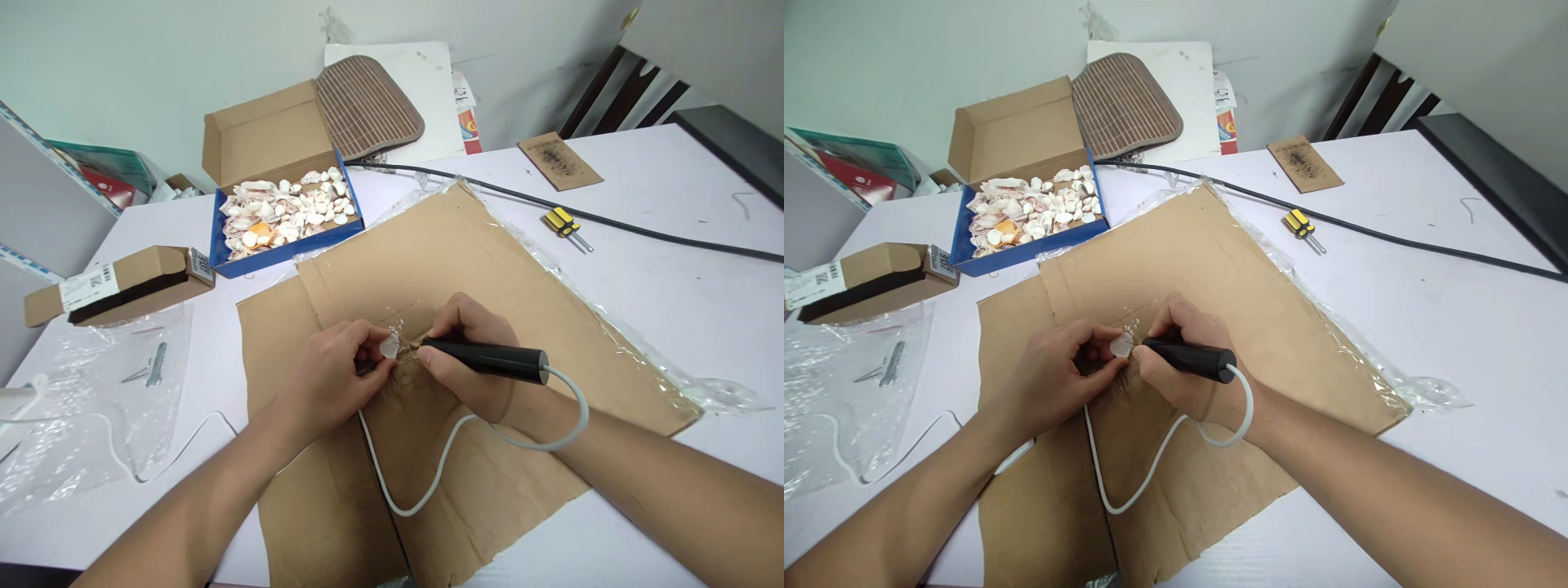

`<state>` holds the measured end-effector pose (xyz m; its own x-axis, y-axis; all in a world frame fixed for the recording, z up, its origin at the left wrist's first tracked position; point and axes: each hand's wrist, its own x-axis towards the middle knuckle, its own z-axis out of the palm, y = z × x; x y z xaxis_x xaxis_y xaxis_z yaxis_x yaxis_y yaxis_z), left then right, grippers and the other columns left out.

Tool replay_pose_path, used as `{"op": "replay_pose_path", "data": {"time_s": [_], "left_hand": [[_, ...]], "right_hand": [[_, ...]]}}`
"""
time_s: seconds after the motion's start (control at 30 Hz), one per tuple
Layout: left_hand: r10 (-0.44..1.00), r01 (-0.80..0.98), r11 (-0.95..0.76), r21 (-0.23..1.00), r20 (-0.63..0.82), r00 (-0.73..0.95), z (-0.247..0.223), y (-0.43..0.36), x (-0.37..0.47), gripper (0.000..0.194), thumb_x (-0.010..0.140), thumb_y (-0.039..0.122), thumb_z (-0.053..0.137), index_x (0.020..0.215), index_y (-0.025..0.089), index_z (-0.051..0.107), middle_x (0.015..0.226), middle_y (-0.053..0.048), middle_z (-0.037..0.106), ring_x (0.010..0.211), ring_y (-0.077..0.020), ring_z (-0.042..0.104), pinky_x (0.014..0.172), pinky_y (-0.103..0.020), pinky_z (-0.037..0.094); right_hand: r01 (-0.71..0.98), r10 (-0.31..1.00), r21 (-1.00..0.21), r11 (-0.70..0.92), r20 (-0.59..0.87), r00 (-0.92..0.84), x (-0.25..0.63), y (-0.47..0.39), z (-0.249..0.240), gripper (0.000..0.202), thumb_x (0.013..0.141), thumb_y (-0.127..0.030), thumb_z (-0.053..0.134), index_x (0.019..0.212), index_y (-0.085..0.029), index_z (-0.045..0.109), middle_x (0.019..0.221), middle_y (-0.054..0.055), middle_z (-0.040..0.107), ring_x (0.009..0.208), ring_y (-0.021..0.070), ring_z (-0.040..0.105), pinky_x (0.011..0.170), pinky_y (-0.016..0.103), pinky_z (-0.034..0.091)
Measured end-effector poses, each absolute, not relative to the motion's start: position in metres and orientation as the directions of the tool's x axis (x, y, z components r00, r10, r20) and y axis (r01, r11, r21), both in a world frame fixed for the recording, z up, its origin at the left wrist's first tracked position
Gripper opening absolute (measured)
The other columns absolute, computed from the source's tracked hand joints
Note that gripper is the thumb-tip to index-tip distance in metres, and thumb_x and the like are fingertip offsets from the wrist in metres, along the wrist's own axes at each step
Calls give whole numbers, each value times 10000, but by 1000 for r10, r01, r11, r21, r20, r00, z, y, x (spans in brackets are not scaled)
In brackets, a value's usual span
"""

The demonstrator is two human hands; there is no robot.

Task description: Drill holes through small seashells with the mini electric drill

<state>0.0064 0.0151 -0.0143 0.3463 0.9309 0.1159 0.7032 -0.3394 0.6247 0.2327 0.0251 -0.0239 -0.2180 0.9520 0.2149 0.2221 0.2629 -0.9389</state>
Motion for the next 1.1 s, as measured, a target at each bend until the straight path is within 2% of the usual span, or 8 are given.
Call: {"op": "replay_pose_path", "data": {"time_s": [1.1], "left_hand": [[922,691,-369,622,150,357,-16,16,6,145,891,204,769,1035,183,769,774,19,754,639,-146,667,588,-260,491]], "right_hand": [[220,946,-931,293,249,-208,232,26,-25,170,817,-243,740,780,-250,574,678,-46,634,584,129,539,534,265,381]]}}
